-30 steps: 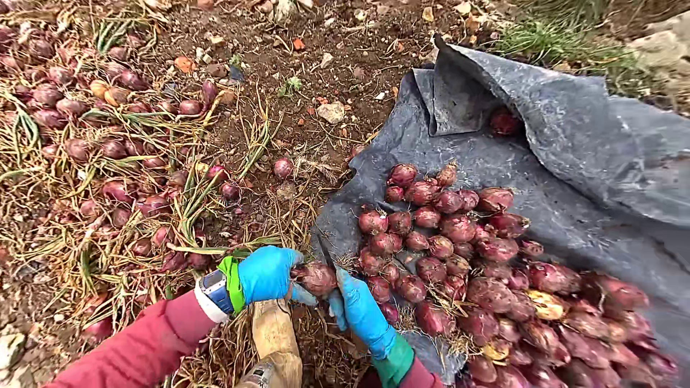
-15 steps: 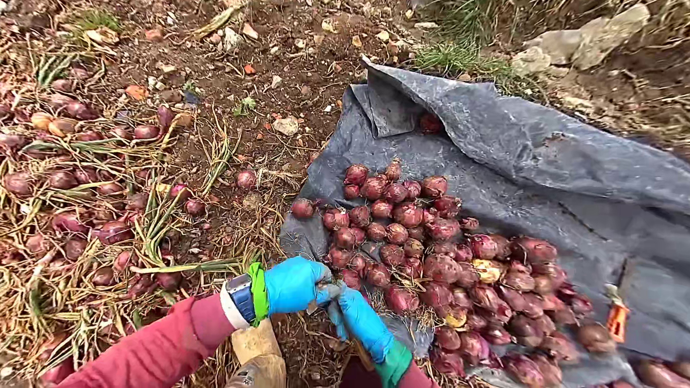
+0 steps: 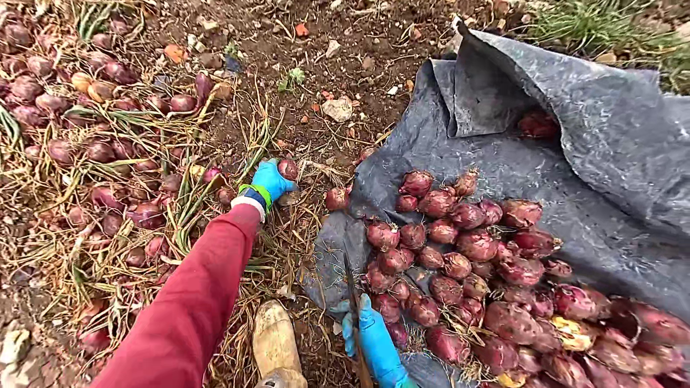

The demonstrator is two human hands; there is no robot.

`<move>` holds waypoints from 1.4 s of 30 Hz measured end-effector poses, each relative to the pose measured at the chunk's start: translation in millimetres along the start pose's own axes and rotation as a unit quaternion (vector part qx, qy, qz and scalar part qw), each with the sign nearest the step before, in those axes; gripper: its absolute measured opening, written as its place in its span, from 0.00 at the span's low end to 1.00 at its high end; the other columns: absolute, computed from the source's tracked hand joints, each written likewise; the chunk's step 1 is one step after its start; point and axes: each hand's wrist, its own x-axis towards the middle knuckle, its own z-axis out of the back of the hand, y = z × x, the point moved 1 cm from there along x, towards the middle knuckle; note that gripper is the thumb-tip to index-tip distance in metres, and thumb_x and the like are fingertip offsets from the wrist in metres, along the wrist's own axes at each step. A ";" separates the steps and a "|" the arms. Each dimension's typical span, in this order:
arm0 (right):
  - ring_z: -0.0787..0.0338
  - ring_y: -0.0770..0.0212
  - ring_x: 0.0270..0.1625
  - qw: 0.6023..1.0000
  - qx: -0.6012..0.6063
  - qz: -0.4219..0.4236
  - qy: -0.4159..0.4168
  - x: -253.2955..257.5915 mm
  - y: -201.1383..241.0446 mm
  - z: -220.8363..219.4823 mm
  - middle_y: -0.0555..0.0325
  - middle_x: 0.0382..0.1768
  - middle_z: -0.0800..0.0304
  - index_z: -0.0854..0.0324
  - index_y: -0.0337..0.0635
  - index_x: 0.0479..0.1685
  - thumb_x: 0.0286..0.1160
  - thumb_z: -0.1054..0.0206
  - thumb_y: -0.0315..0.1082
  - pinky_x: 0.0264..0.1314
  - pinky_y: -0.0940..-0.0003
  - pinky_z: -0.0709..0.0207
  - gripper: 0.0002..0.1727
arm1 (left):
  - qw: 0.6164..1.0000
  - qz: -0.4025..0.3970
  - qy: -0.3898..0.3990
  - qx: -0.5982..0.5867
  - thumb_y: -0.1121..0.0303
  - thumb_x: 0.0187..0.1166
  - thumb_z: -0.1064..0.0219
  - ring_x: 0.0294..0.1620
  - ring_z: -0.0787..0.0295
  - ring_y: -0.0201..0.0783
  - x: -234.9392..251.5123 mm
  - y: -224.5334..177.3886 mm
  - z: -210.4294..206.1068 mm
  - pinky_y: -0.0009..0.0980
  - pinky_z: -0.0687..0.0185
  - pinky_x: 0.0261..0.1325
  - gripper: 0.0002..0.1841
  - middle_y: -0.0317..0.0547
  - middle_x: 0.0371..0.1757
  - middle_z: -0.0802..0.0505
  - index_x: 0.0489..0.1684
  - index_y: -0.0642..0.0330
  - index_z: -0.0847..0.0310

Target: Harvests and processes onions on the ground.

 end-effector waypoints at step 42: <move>0.24 0.60 0.09 0.969 0.101 0.210 -0.084 -55.2 16.0 39.5 0.56 0.11 0.25 0.18 0.37 0.43 0.76 0.80 0.80 0.10 0.62 0.23 0.57 | 0.957 -0.202 0.153 0.141 0.53 0.86 0.39 0.57 0.07 0.51 -243.6 -113.9 0.3 0.63 0.16 0.60 0.15 0.46 0.52 0.04 0.56 0.46 0.08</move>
